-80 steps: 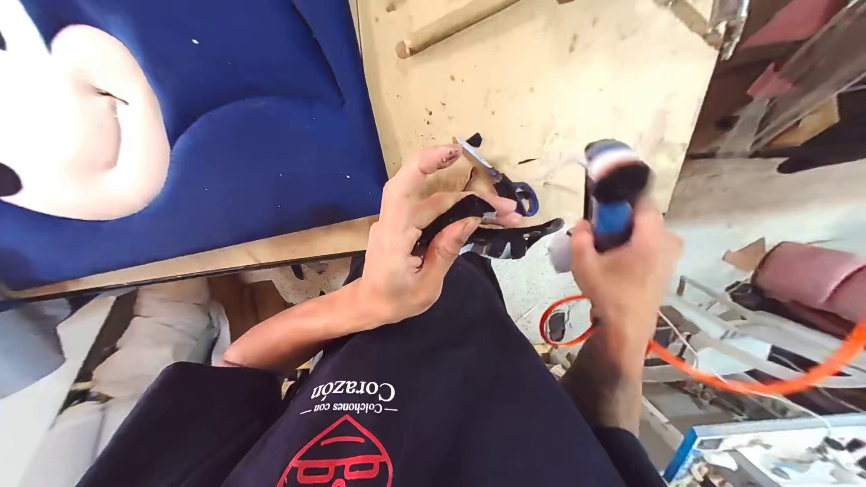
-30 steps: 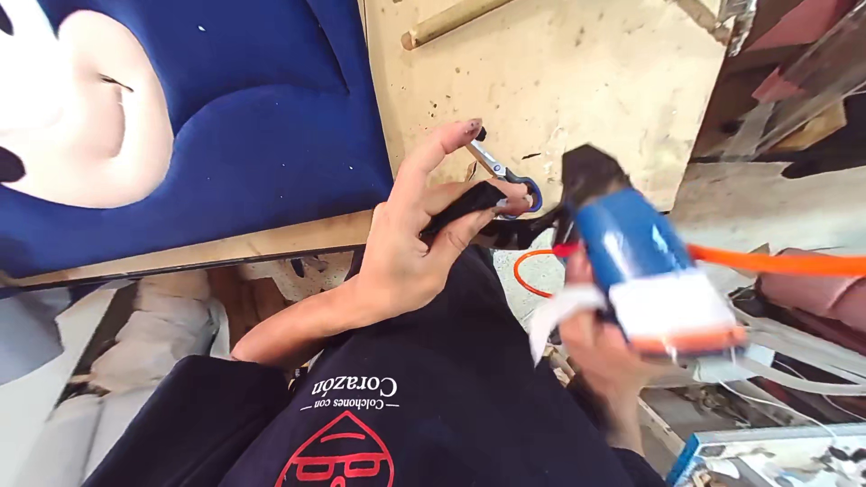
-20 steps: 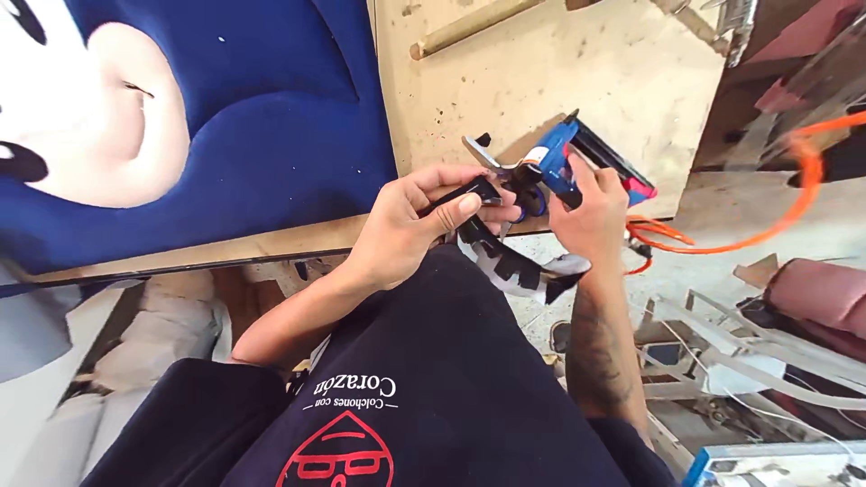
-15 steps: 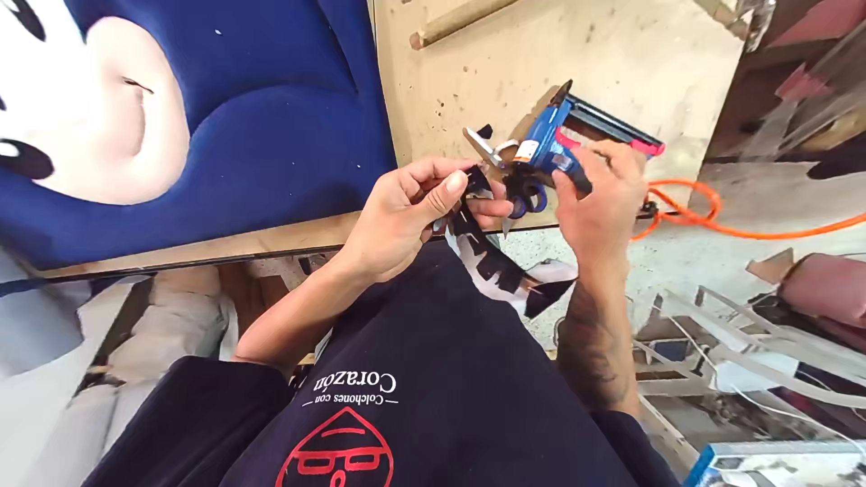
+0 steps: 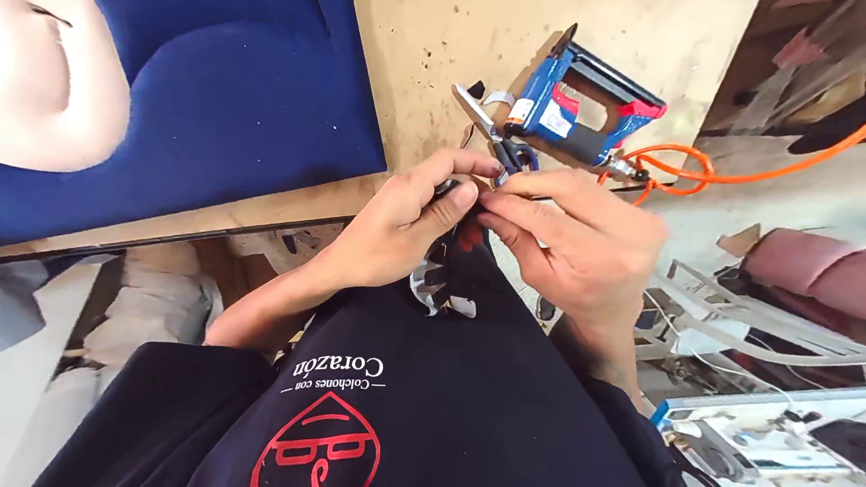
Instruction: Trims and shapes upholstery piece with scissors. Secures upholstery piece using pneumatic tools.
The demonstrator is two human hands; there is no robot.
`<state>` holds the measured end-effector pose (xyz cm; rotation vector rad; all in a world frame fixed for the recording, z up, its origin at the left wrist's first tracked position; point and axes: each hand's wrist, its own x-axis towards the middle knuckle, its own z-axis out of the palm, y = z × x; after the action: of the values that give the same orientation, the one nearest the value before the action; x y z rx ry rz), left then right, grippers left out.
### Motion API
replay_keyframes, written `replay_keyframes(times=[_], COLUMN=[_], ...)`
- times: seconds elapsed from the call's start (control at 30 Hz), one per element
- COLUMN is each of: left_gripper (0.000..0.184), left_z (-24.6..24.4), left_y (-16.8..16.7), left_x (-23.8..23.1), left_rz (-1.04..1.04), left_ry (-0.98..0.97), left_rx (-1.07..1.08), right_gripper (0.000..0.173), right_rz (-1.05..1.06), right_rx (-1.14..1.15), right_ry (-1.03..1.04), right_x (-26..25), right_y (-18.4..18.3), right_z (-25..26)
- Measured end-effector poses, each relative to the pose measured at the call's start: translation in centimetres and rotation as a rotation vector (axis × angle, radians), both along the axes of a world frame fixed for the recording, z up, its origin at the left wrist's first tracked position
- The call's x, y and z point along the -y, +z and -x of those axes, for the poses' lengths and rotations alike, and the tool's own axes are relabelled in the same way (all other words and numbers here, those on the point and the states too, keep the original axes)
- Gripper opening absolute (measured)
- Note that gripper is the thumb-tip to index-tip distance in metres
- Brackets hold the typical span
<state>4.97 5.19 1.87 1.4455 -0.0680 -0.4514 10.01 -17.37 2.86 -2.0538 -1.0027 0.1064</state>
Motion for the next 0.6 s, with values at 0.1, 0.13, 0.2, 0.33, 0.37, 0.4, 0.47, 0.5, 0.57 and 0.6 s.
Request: replay_keyframes(times=[0.1, 0.13, 0.2, 0.33, 0.37, 0.4, 0.47, 0.5, 0.57, 0.6], left_gripper=[0.048, 0.052, 0.048, 0.028, 0.026, 0.025, 0.023, 0.023, 0.022, 0.021], left_z=[0.3, 0.5, 1.1, 2.2, 2.2, 2.2, 2.0, 1.9, 1.8, 1.9], left_y=[-0.4, -0.5, -0.5, -0.9, -0.9, -0.9, -0.8, -0.7, -0.6, -0.6], left_x=[-0.4, -0.4, -0.2, 0.5, 0.5, 0.4, 0.4, 0.4, 0.3, 0.3], left_rz=[0.028, 0.035, 0.097, 0.350, 0.369, 0.383, 0.398, 0.398, 0.386, 0.369], left_ry=[-0.048, -0.040, 0.019, 0.128, 0.141, 0.157, 0.199, 0.212, 0.224, 0.227], left_rx=[-0.028, -0.050, -0.151, -0.329, -0.351, -0.365, -0.371, -0.366, -0.354, -0.354], right_gripper=[0.012, 0.011, 0.009, 0.021, 0.026, 0.030, 0.038, 0.043, 0.050, 0.050], right_rz=[-0.006, -0.008, -0.040, -0.163, -0.082, 0.092, 0.472, 0.575, 0.655, 0.667], right_rx=[-0.026, -0.048, -0.127, -0.446, -0.421, -0.335, -0.214, -0.203, -0.206, -0.210], right_ry=[-0.057, -0.086, -0.151, -0.302, -0.384, -0.475, -0.567, -0.576, -0.571, -0.571], right_x=[-0.4, -0.6, -0.9, 0.6, 1.6, 2.8, 5.3, 6.1, 6.6, 6.5], right_y=[0.0, 0.1, -0.1, -2.8, -4.8, -7.2, -12.1, -14.2, -16.7, -17.1], right_z=[0.5, 0.6, 1.0, 0.8, 0.5, 0.2, -0.3, -0.8, -1.1, -0.8])
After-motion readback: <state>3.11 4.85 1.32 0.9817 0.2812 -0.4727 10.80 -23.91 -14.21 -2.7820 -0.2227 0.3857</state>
